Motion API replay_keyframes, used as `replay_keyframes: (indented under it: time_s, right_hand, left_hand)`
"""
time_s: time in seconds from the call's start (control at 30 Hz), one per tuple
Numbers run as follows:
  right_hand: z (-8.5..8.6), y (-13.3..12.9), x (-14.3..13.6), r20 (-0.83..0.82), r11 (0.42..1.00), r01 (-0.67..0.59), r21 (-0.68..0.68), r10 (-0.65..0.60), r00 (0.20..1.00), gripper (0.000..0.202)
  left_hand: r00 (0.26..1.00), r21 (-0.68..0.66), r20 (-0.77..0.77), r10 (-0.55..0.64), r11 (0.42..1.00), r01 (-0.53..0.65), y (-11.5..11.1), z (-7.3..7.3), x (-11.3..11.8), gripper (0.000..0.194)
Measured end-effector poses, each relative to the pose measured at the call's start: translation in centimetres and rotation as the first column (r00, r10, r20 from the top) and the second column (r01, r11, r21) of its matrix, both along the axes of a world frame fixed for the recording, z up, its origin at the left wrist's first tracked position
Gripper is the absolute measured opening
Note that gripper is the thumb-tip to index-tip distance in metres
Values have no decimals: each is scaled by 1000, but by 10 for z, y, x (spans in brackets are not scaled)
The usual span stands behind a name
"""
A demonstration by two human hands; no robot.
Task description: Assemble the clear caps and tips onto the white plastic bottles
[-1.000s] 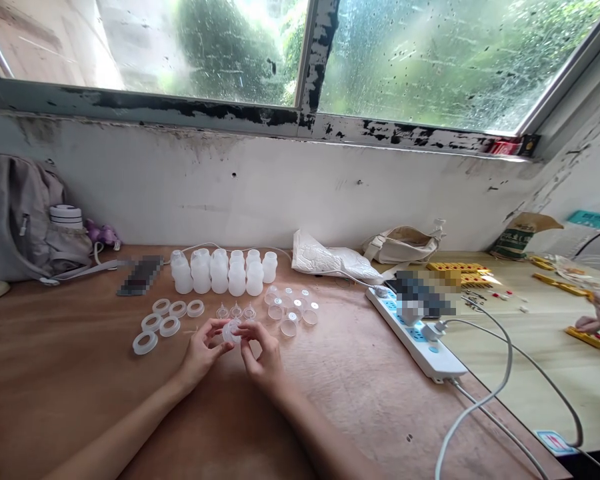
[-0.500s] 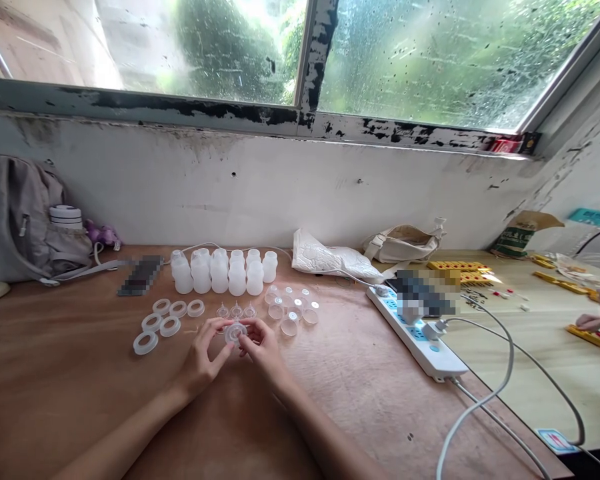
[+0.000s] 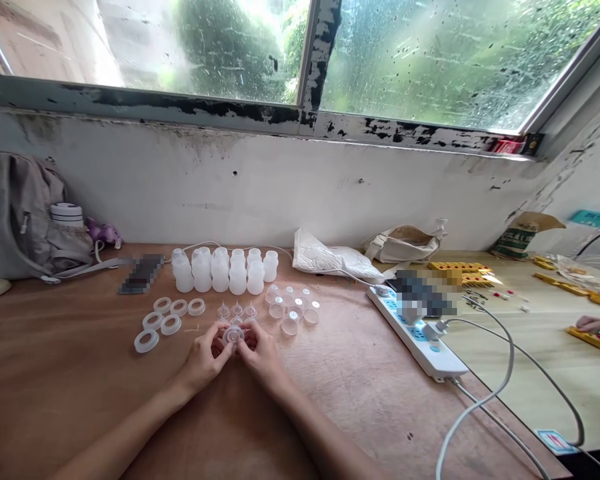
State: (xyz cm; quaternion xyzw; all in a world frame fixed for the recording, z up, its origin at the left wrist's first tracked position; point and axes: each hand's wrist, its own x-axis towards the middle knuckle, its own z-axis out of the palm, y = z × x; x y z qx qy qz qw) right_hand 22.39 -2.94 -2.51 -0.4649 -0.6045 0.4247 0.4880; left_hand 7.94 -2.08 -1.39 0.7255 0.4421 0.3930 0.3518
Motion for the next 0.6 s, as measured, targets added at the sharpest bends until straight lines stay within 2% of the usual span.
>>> replay_keyframes:
  time_s: [0.17, 0.33, 0.6]
  right_hand:
    - [2, -2, -2, 56, 999, -8, 45, 6, 998, 17]
    - [3, -2, -2, 136, 995, 34, 92, -47, 990, 13]
    - [5, -5, -5, 171, 996, 44, 77, -57, 984, 7]
  left_hand:
    - [1000, -5, -19, 23, 1000, -23, 1, -2, 1, 21]
    - [998, -11, -48, 39, 999, -40, -1, -2, 3, 15]
    - [993, -22, -86, 75, 997, -77, -6, 6, 5, 10]
